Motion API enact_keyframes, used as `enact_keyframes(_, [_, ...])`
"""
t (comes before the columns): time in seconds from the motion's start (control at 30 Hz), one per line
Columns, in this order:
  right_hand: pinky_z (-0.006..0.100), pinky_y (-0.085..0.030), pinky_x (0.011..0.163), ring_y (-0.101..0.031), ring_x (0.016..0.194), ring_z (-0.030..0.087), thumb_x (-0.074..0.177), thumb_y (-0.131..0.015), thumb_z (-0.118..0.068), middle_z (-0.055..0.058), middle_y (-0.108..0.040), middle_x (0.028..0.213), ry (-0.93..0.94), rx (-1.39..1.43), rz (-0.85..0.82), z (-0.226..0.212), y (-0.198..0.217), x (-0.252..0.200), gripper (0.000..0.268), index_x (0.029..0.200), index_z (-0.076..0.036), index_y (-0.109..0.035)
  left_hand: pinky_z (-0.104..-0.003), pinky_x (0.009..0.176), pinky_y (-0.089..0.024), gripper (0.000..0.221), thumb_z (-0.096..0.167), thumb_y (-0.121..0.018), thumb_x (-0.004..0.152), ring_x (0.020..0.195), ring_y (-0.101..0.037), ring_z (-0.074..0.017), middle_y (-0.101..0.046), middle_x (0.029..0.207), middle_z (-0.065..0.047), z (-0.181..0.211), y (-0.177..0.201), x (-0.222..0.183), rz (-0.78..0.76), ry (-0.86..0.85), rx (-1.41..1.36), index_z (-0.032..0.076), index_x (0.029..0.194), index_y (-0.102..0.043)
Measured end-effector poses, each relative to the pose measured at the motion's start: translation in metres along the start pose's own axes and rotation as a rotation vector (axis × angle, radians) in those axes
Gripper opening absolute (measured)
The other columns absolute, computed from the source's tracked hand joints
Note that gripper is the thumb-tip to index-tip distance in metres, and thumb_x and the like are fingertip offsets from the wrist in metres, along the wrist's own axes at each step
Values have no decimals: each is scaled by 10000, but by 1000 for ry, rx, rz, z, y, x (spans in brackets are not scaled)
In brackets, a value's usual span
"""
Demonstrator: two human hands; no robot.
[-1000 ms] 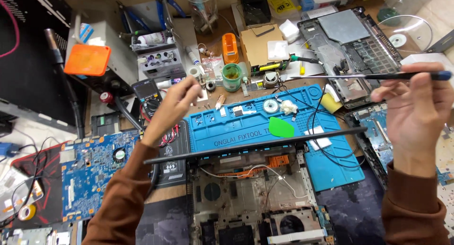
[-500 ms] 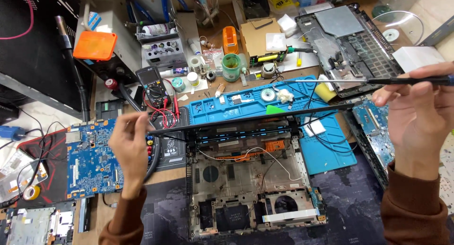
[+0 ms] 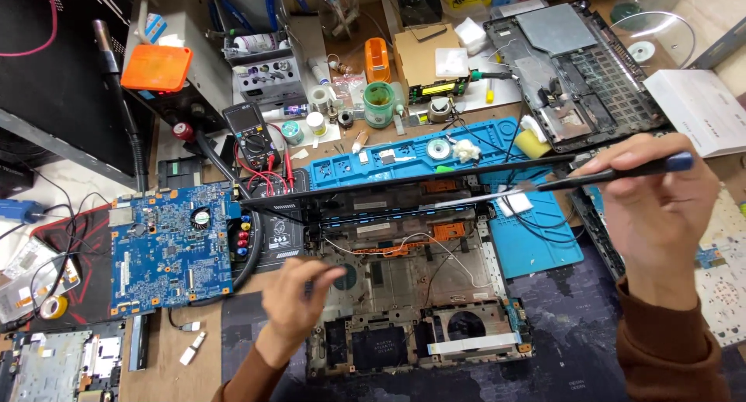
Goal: Connecting internal ribbon cables and routing wires during laptop assembly
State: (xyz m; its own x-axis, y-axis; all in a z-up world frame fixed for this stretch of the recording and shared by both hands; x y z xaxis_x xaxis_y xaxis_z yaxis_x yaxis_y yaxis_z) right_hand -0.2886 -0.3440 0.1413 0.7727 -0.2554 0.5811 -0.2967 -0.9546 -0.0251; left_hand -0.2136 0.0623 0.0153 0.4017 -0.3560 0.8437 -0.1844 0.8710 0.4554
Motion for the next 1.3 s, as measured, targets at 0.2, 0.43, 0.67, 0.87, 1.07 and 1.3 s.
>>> enact_keyframes(0.2, [445, -753, 946, -752, 1023, 242, 950, -665, -58, 111, -693, 1021, 14, 62, -127, -15, -30, -11, 176, 1104, -74, -581, -205, 591, -322, 149, 275, -722, 949, 529, -427, -32, -693, 876, 66, 31, -56, 22, -158, 80, -47, 140, 945, -659])
enact_keyframes(0.43, [197, -577, 638, -808, 946, 293, 937, -673, -67, 173, -725, 1020, -25, -136, -130, -16, -26, -21, 168, 1070, -82, -572, -211, 443, -358, 125, 59, -738, 942, 536, -459, -83, -650, 843, -38, 56, -82, 58, -142, 171, -385, 32, 1002, -631])
enact_keyframes(0.67, [285, -700, 777, -812, 967, 305, 932, -665, -40, 150, -714, 1022, -28, -179, -160, -10, -18, -25, 185, 1085, -66, -566, -253, 544, -436, 90, 119, -681, 980, 612, -535, -125, -671, 876, -48, 58, -92, 57, -131, 273, -424, 45, 1030, -672])
enact_keyframes(0.87, [273, -696, 798, -807, 973, 289, 916, -679, -26, 149, -715, 1013, -35, -207, -170, -5, -11, -27, 202, 1079, -58, -565, -258, 562, -450, 88, 107, -678, 983, 639, -561, -134, -675, 894, -58, 58, -98, 56, -142, 284, -442, 40, 1039, -670])
enact_keyframes(1.07, [303, -709, 806, -814, 968, 321, 925, -667, -33, 147, -711, 1029, -63, -159, -152, -6, -8, -28, 188, 1080, -66, -566, -251, 541, -420, 74, 94, -668, 993, 611, -525, -122, -664, 890, -50, 62, -104, 60, -163, 291, -457, 53, 1054, -677])
enact_keyframes(1.3, [307, -684, 793, -821, 926, 338, 928, -657, -43, 163, -709, 988, -86, -197, -129, -15, -7, -28, 147, 1048, -50, -572, -245, 583, -474, 85, 71, -679, 982, 689, -593, -133, -681, 935, -64, 65, -111, 62, -182, 297, -492, 40, 1060, -669])
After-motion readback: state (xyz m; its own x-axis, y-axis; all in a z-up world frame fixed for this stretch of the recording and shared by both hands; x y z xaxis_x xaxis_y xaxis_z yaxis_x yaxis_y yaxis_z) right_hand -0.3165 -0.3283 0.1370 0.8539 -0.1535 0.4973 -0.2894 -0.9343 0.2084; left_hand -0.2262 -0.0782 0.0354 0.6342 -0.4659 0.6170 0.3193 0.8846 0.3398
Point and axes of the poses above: each hand's wrist, its own x-axis towards the middle knuckle, its own y-axis out of the back of the hand, z = x × y, the point moved 5 cm from there along x, towards the middle knuckle
